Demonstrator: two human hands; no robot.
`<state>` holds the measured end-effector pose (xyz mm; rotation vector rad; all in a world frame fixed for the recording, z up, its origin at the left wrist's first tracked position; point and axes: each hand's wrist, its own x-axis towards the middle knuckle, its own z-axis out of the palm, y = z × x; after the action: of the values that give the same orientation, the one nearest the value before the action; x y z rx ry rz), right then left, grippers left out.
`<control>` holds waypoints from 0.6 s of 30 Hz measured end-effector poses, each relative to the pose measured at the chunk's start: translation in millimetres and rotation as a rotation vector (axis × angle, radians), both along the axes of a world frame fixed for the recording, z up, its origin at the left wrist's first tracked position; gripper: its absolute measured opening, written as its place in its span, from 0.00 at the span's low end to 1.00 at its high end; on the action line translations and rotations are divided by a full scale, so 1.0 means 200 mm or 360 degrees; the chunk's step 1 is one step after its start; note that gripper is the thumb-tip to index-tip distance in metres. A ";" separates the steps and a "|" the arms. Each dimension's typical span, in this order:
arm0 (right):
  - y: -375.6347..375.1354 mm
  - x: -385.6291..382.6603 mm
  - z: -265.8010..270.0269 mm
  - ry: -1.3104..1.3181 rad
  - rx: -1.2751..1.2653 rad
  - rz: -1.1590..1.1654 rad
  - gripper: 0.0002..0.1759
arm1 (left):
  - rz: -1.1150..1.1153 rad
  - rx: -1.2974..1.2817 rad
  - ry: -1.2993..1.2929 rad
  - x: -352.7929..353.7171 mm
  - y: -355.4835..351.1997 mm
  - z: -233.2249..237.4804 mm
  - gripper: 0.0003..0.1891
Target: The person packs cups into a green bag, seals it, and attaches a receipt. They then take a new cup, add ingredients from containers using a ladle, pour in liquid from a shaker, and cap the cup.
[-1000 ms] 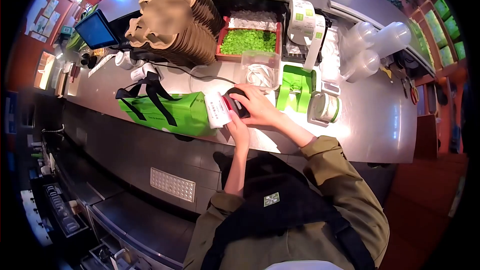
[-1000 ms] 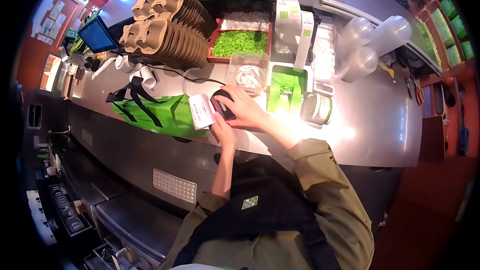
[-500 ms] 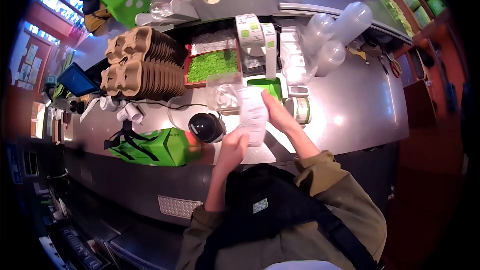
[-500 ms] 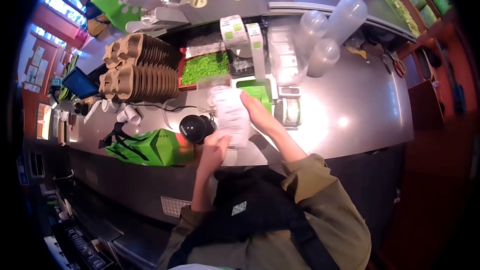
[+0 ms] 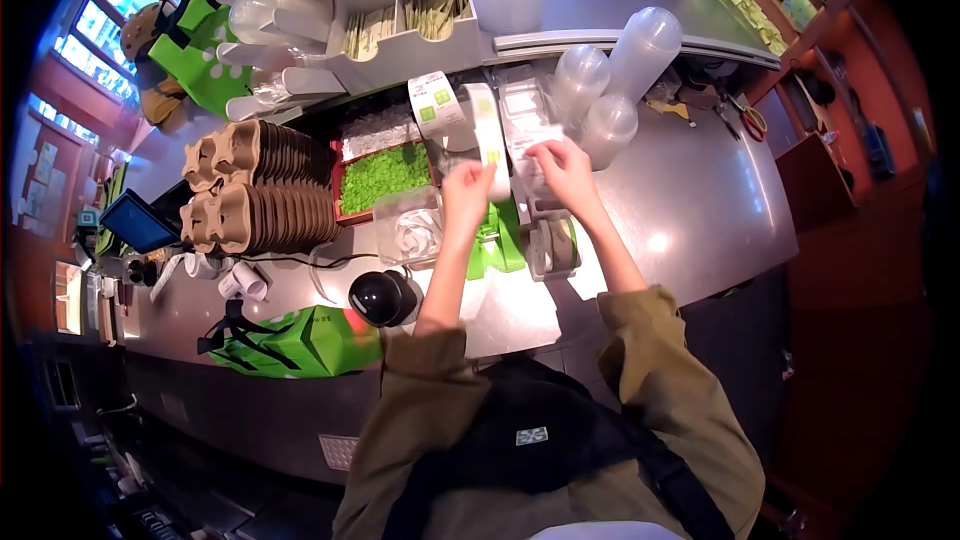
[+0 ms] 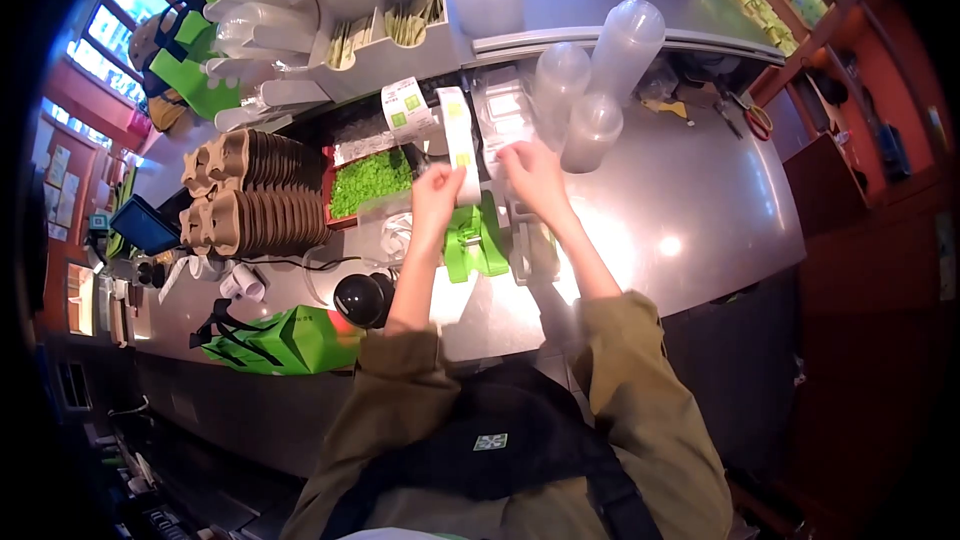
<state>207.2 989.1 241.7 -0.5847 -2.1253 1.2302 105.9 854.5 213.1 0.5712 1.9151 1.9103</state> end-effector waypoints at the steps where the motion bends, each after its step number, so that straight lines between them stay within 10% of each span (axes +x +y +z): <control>1: -0.01 -0.08 0.01 0.0002 -0.0101 0.0056 0.16 | -0.0099 -0.0034 -0.0098 0.06 -0.06 0.03 0.08; 18: -0.23 -0.17 0.15 0.0121 -0.1130 0.0198 0.13 | 0.0439 -0.0054 0.0798 0.21 -0.05 0.26 0.11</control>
<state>173.5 942.9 270.8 -0.6841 -1.6438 2.0572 147.4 843.9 265.0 0.8824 2.4401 2.0337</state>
